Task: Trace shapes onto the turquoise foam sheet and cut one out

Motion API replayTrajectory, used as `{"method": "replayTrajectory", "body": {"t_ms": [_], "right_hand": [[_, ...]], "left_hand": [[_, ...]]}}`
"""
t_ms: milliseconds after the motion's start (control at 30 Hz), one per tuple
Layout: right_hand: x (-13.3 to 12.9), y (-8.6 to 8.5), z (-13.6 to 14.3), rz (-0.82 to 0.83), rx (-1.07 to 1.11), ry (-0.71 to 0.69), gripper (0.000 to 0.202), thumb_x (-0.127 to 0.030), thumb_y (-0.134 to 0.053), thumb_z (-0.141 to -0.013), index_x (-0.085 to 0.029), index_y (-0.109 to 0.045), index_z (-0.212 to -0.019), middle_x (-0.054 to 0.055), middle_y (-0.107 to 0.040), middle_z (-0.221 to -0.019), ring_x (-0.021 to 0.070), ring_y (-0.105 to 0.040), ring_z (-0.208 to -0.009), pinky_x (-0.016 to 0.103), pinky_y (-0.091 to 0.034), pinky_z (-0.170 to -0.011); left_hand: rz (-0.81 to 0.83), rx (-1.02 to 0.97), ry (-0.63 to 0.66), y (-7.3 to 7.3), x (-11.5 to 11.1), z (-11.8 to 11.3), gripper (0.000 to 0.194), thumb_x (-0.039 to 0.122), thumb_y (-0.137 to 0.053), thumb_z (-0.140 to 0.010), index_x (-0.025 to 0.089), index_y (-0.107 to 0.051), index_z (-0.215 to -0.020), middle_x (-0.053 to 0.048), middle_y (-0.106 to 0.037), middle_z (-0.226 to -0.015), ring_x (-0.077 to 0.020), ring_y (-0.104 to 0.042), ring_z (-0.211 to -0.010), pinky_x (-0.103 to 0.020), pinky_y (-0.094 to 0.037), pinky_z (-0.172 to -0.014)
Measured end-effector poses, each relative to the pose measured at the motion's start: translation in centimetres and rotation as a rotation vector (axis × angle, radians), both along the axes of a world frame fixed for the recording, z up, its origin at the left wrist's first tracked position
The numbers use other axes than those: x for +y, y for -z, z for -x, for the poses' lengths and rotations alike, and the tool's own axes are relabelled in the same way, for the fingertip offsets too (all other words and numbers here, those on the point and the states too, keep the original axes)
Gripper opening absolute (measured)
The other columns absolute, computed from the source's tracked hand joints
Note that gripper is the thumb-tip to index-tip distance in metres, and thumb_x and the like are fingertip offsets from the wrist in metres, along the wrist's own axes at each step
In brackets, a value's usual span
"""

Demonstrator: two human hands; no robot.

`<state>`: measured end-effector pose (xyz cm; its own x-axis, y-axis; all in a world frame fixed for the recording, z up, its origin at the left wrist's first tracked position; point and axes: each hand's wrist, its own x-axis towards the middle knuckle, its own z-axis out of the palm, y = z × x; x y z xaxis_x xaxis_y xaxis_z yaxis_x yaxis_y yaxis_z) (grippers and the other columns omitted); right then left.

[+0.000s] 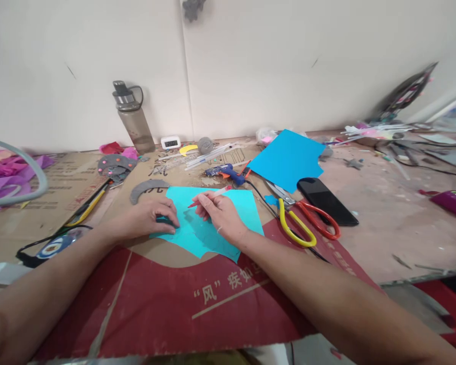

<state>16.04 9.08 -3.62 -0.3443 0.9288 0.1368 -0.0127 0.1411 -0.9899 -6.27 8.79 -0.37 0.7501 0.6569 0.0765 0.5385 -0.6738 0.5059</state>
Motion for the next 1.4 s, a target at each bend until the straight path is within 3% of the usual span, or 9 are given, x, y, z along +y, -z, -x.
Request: {"method": "replayTrajectory", "body": {"t_ms": [100, 300, 600, 900, 1167, 1400], "right_hand": [[0.0, 0.1, 0.0, 0.001, -0.002, -0.009, 0.034, -0.047, -0.049, -0.086, -0.016, -0.063, -0.088, 0.0, -0.06, -0.066, 0.0115, -0.053, -0.057, 0.025, -0.041, -0.054], [-0.1, -0.1, 0.0, 0.003, 0.006, -0.011, 0.035, -0.048, -0.049, -0.086, -0.016, -0.062, -0.087, 0.0, -0.059, -0.066, 0.0117, -0.052, -0.057, 0.025, -0.041, -0.054], [-0.1, -0.1, 0.0, -0.011, -0.019, -0.013, 0.033, -0.046, -0.047, -0.088, -0.015, -0.061, -0.087, 0.001, -0.058, -0.067, 0.0111, -0.052, -0.057, 0.024, -0.041, -0.054], [-0.2, 0.0, 0.0, -0.032, -0.048, -0.005, 0.035, -0.048, -0.048, -0.088, -0.016, -0.062, -0.087, 0.001, -0.059, -0.066, 0.0113, -0.052, -0.057, 0.024, -0.041, -0.053], [-1.4, -0.5, 0.0, -0.246, -0.201, -0.046, 0.039, -0.04, -0.045, -0.091, -0.017, -0.066, -0.069, 0.005, -0.066, -0.082, 0.0124, -0.057, -0.066, 0.025, -0.042, -0.06], [-1.4, -0.5, -0.1, -0.284, -0.263, -0.049, 0.039, -0.04, -0.043, -0.093, -0.017, -0.067, -0.073, 0.004, -0.066, -0.077, 0.0123, -0.056, -0.062, 0.025, -0.042, -0.058]], "left_hand": [[0.039, -0.012, -0.034, -0.2, -0.1, 0.0, 0.013, 0.032, -0.066, -0.08, 0.02, -0.071, -0.082, -0.002, -0.067, -0.082, -0.0135, -0.059, -0.082, -0.023, -0.042, -0.077], [0.085, -0.062, -0.24, -0.5, 0.1, 0.3, 0.017, 0.034, -0.063, -0.082, 0.019, -0.07, -0.075, 0.001, -0.068, -0.076, -0.0113, -0.058, -0.072, -0.022, -0.041, -0.066], [0.034, 0.017, -0.061, -0.1, 0.0, -0.1, 0.014, 0.032, -0.067, -0.079, 0.019, -0.07, -0.078, -0.001, -0.068, -0.079, -0.0133, -0.06, -0.077, -0.024, -0.042, -0.074], [0.036, 0.041, -0.042, -0.2, 0.0, -0.1, 0.013, 0.032, -0.067, -0.08, 0.019, -0.069, -0.079, -0.002, -0.068, -0.081, -0.0143, -0.059, -0.081, -0.025, -0.041, -0.076], [0.041, 0.043, -0.049, 0.1, 0.1, 0.0, 0.014, 0.032, -0.067, -0.079, 0.019, -0.07, -0.081, -0.002, -0.069, -0.081, -0.0143, -0.059, -0.079, -0.024, -0.042, -0.074], [0.087, 0.036, -0.087, -0.1, -0.1, 0.0, 0.015, 0.033, -0.065, -0.08, 0.018, -0.069, -0.082, -0.001, -0.068, -0.081, -0.0134, -0.059, -0.078, -0.023, -0.041, -0.071]]}}
